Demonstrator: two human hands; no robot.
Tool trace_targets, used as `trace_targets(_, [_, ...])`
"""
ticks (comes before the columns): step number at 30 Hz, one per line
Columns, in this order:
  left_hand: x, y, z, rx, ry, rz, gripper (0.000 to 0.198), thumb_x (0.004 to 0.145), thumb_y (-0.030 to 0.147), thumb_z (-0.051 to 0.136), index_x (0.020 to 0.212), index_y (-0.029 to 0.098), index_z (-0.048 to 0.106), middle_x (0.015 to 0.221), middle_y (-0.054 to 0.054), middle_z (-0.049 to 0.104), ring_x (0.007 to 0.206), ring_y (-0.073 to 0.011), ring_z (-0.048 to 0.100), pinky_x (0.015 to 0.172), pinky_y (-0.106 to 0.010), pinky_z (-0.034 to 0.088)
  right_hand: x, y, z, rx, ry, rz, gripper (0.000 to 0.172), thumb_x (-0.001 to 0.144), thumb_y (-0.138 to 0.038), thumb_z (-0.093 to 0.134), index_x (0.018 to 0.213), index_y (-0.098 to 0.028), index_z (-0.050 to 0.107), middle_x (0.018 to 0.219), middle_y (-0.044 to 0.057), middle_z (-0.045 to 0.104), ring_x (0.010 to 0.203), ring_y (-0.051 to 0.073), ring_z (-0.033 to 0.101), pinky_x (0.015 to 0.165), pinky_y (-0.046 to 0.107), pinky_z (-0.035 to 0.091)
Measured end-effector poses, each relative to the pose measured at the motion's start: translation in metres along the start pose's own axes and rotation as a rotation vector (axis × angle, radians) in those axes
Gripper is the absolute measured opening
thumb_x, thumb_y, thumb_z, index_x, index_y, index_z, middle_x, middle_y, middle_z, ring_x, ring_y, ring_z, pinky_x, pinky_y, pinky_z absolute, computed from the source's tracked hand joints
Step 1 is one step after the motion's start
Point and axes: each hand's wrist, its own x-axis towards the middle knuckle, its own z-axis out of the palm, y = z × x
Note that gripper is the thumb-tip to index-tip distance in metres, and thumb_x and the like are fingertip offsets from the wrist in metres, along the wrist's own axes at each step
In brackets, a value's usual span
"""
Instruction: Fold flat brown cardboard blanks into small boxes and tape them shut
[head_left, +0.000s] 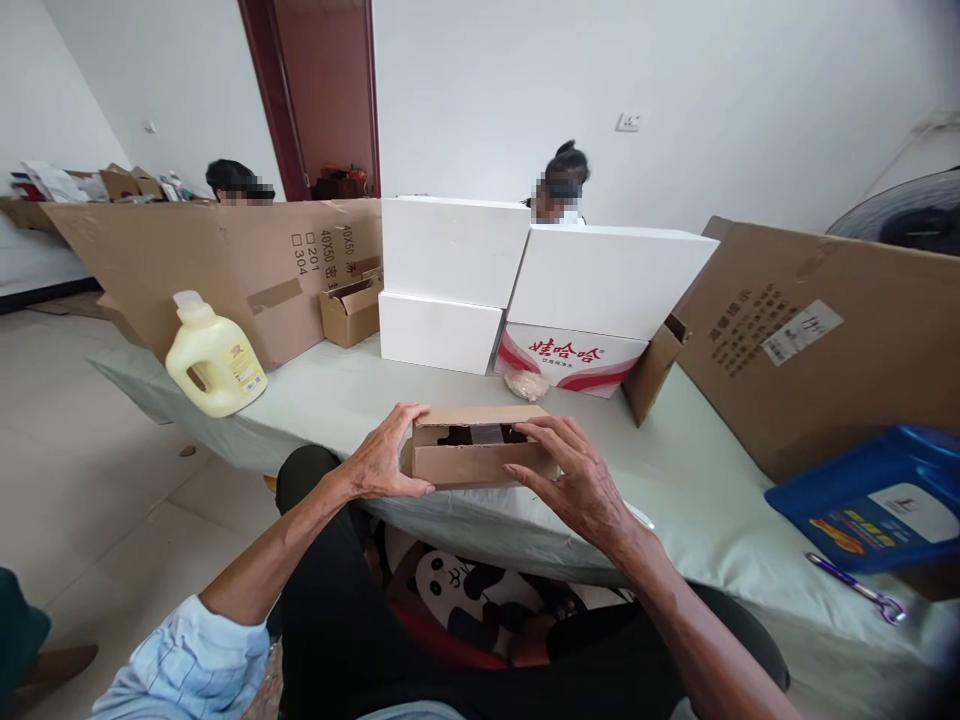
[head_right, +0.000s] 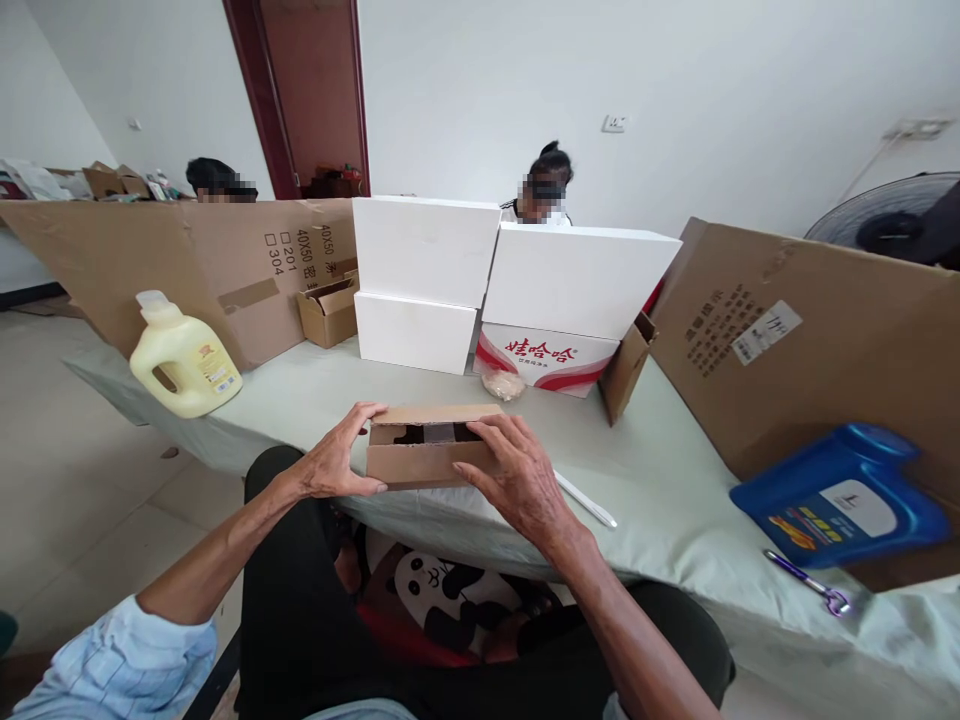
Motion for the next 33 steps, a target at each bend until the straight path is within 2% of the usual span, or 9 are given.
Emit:
trace_targets(7, [-0.001,0.0,0.0,-0.005,-0.009,-0.019,0.111,0.069,0.036,0.096,0.162,0.027,0.035,0.157,-0.017,0.05,0.143,-0.0397,0.055,0.116,-0.056,0.051,0.009,0.0,0.009,0.038,-0.12,0.097,0.027,0.104,-0.039,0.074,0.126,-0.024,0.069,0.113,0.01,0.077,0.103,0.032,0.071,0.087,0.047,0.059])
trace_targets(15, [-0.002,0.001,-0.001,0.006,-0.011,0.004,0.113,0.069,0.036,0.096,0.163,0.028,0.035,0.155,-0.017,0.051,0.142,-0.0396,0.056,0.116,-0.056,0.053,0.012,-0.003,0.018,0.297,-0.051,0.217,0.031,0.102,-0.032,0.074,0.132,-0.03,0.068,0.119,0.005,0.082,0.104,0.027,0.077,0.098,0.047,0.06])
trace_targets(21, [-0.002,-0.002,0.0,0.042,-0.002,0.048,0.114,0.069,0.038,0.098,0.163,0.026,0.035,0.162,-0.019,0.045,0.152,-0.0421,0.049,0.121,-0.059,0.05,0.019,-0.008,0.018,0.396,-0.008,0.268,0.025,0.1,-0.026,0.071,0.125,-0.03,0.073,0.108,0.003,0.082,0.095,0.022,0.076,0.093,0.04,0.062])
trace_targets(24, [-0.002,-0.001,0.0,0.101,0.006,0.062,0.113,0.068,0.039,0.098,0.162,0.026,0.036,0.167,-0.021,0.039,0.158,-0.0451,0.042,0.124,-0.063,0.046,0.021,-0.009,0.017,0.423,0.013,0.276,0.031,0.098,-0.024,0.071,0.129,-0.03,0.072,0.104,0.002,0.08,0.092,0.02,0.075,0.091,0.037,0.062])
trace_targets(27, [-0.002,0.002,0.0,0.145,0.0,0.061,0.113,0.069,0.039,0.098,0.162,0.027,0.036,0.17,-0.022,0.036,0.157,-0.0459,0.043,0.123,-0.064,0.047,0.022,-0.007,0.017,0.412,0.022,0.294,0.034,0.097,-0.026,0.071,0.131,-0.028,0.071,0.1,0.002,0.079,0.09,0.021,0.075,0.089,0.038,0.062])
trace_targets(30, [-0.001,0.005,0.0,0.18,-0.012,0.071,0.108,0.073,0.038,0.096,0.163,0.028,0.037,0.169,-0.021,0.039,0.155,-0.0449,0.046,0.124,-0.064,0.046,0.024,-0.003,0.017,0.363,-0.001,0.297,0.029,0.098,-0.03,0.07,0.126,-0.026,0.074,0.094,0.002,0.077,0.086,0.022,0.073,0.086,0.039,0.062])
trace_targets(33, [0.0,0.007,0.0,0.219,-0.015,0.086,0.106,0.075,0.038,0.093,0.164,0.03,0.037,0.167,-0.019,0.042,0.154,-0.0442,0.047,0.125,-0.063,0.046,0.026,-0.001,0.018,0.314,-0.034,0.26,0.017,0.1,-0.031,0.068,0.111,-0.025,0.078,0.089,0.003,0.075,0.083,0.022,0.071,0.079,0.036,0.059])
